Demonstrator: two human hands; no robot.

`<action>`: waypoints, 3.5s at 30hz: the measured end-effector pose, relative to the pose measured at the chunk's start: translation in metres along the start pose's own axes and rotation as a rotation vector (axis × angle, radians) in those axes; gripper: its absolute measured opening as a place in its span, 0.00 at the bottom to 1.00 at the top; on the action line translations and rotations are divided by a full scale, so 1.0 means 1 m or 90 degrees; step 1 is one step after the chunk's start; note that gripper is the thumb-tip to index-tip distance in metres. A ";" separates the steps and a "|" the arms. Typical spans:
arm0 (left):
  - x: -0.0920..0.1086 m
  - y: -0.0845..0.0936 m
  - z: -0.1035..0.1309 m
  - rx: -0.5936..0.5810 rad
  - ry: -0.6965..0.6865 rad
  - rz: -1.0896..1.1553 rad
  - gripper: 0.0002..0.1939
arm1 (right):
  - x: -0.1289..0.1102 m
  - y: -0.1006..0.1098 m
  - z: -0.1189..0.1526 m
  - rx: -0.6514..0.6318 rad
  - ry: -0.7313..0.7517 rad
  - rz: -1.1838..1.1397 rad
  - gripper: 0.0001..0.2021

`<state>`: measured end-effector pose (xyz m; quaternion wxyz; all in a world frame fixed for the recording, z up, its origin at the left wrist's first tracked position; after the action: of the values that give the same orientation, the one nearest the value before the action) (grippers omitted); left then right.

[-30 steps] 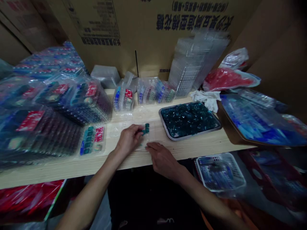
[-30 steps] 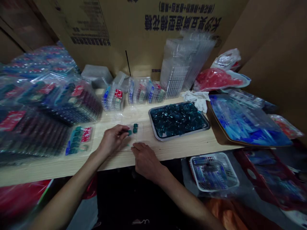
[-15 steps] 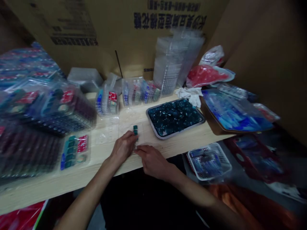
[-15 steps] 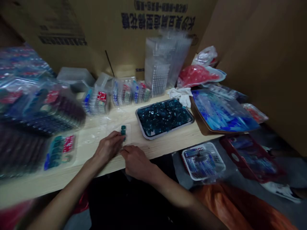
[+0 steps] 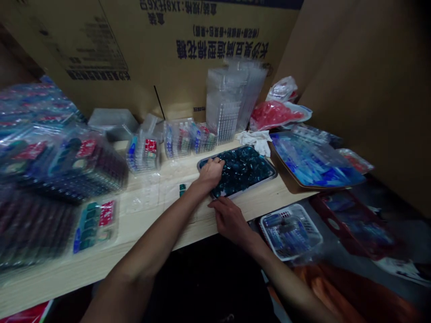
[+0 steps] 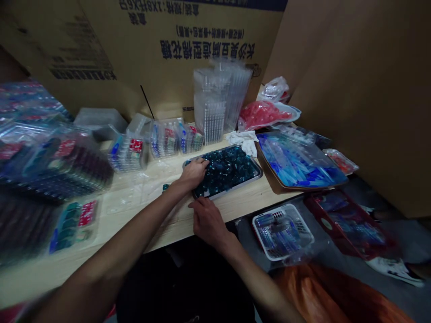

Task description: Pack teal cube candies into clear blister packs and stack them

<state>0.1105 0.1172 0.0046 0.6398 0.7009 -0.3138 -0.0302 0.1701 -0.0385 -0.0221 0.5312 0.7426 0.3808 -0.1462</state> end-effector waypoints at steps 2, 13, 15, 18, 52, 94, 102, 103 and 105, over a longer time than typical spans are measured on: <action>0.000 -0.006 -0.009 -0.003 0.004 0.010 0.11 | 0.002 0.004 0.004 0.014 0.003 -0.015 0.16; -0.032 0.026 0.037 0.061 0.248 0.811 0.13 | 0.020 0.043 -0.042 0.171 -0.013 -0.036 0.14; -0.041 0.041 0.059 0.073 0.282 0.879 0.17 | 0.010 0.039 -0.044 0.145 -0.005 -0.033 0.15; -0.062 0.066 0.097 0.117 0.339 0.886 0.19 | -0.016 0.020 -0.031 0.043 0.032 -0.055 0.16; 0.034 0.010 0.038 0.049 -0.057 0.032 0.12 | -0.003 0.001 0.027 -0.004 0.026 -0.053 0.18; -0.044 0.058 0.122 0.216 0.320 0.872 0.16 | -0.018 -0.016 -0.087 0.006 -0.139 -0.259 0.04; -0.051 0.060 0.138 0.253 0.294 0.733 0.12 | -0.029 -0.021 -0.087 -0.040 -0.135 -0.181 0.05; -0.051 0.061 0.140 0.249 0.282 0.695 0.12 | -0.030 -0.021 -0.087 -0.043 -0.132 -0.163 0.06; -0.051 0.062 0.145 0.253 0.252 0.602 0.11 | -0.030 -0.021 -0.086 -0.040 -0.130 -0.130 0.08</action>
<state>-0.0193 0.0154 0.0176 0.4858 0.5831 -0.4676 0.4531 0.1188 0.0295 0.0165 0.5726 0.6642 0.4030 -0.2619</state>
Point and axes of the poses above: each hand's wrist, its own z-axis away from the middle knuckle, its own y-axis out of the back of the hand, x = y × z, the point moved 3 cm from there along -z, towards the middle knuckle, and after that the axes turned 4 degrees about x, right-handed, at the moved point
